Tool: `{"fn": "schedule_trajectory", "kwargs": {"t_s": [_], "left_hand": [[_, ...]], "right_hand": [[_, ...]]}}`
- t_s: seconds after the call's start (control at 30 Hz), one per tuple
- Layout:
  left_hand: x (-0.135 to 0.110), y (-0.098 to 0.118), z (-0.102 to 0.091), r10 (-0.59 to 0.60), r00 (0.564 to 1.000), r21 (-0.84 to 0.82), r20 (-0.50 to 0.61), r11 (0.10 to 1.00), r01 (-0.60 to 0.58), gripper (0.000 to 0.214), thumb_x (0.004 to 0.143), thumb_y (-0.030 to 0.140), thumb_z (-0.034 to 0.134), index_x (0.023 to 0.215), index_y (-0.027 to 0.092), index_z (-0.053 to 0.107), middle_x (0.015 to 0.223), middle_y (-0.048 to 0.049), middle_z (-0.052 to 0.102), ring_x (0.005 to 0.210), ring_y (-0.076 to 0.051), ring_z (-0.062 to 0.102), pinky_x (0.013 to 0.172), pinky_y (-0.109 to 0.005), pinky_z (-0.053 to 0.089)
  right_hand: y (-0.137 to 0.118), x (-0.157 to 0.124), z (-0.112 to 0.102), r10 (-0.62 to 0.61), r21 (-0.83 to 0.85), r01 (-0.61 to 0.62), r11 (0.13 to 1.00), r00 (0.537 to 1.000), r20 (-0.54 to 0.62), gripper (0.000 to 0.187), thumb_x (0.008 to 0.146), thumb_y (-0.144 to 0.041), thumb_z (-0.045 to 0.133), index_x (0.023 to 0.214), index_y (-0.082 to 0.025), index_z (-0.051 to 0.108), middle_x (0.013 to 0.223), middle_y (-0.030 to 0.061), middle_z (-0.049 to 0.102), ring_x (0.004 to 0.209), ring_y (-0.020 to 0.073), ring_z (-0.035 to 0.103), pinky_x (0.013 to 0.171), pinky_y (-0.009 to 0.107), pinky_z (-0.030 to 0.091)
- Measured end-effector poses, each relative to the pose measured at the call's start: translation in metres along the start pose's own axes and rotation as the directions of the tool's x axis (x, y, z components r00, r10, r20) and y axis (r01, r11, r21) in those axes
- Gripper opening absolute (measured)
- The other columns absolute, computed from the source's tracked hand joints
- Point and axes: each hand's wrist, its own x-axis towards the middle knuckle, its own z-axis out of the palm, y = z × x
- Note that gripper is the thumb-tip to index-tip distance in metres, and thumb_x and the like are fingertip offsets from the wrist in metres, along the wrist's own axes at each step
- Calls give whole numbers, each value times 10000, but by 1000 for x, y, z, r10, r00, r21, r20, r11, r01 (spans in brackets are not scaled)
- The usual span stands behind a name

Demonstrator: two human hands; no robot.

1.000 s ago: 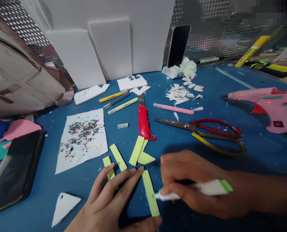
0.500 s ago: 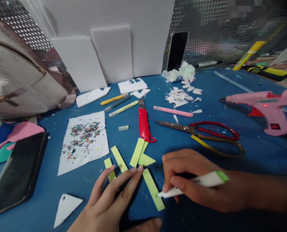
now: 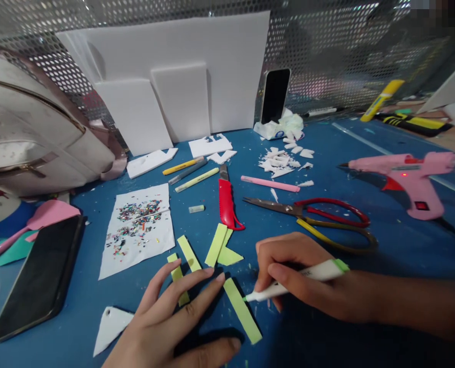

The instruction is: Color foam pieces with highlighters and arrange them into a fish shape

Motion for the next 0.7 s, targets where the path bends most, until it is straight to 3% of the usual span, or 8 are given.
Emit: {"fn": "schedule_trajectory", "kwargs": {"t_s": [0.07,0.13,0.23,0.3,0.5,0.6,0.7], "left_hand": [[2,-2,-5,68,998,0,-2,998,-68,420,1032,359,531,1445,287,551,1541,-14,512,1413,-272,488,1147,-517,448],[5,-2,-10,132,991,-52,-27,990,-134,249,1001,246,567,1204,312,695,1545,44,504,1446,-243,443,1223,-508,316],[13,-1,-20,149,988,-124,-47,980,-154,151,987,291,549,986,270,698,1453,32,606,1447,-245,433,1268,-515,163],[18,-2,-24,138,989,-121,-49,982,-143,224,998,335,486,1055,240,680,1407,4,644,1433,-235,444,1283,-498,113],[25,-8,-24,203,971,-88,-124,973,-215,345,930,188,519,1220,279,682,1446,22,615,1394,-256,498,1265,-549,111],[24,-8,-19,252,942,24,-223,967,-253,338,977,228,512,1250,295,700,1435,1,626,1332,-256,572,1267,-556,122],[20,-6,-19,330,907,166,-261,941,-295,310,1025,332,532,1289,285,687,1396,-23,656,1371,-195,542,1290,-464,116]], "right_hand": [[0,0,0,11,41,-11,999,1000,-11,405,1063,-355,447,823,-122,676,682,40,660,578,116,645,534,195,462],[0,-1,0,15,54,-14,998,1000,-22,420,1063,-370,444,832,-113,683,679,46,659,581,122,647,530,198,463],[-4,0,-1,0,19,1,1000,1000,-27,426,1054,-368,444,831,-107,695,660,49,659,578,126,631,529,205,452],[-6,1,-2,-2,-17,1,1000,1000,-29,401,1038,-342,453,825,-108,699,653,50,671,583,129,624,538,210,448],[-8,1,1,44,-12,-45,999,995,-93,314,982,-247,464,793,-129,685,606,18,661,550,121,591,531,208,432],[-4,-1,4,28,-5,-29,1000,994,-109,320,993,-253,463,785,-136,677,598,6,646,540,115,583,527,209,427],[0,-1,5,6,10,-5,1000,994,-105,331,1015,-288,467,800,-140,670,601,1,642,539,113,588,522,206,428]]}}
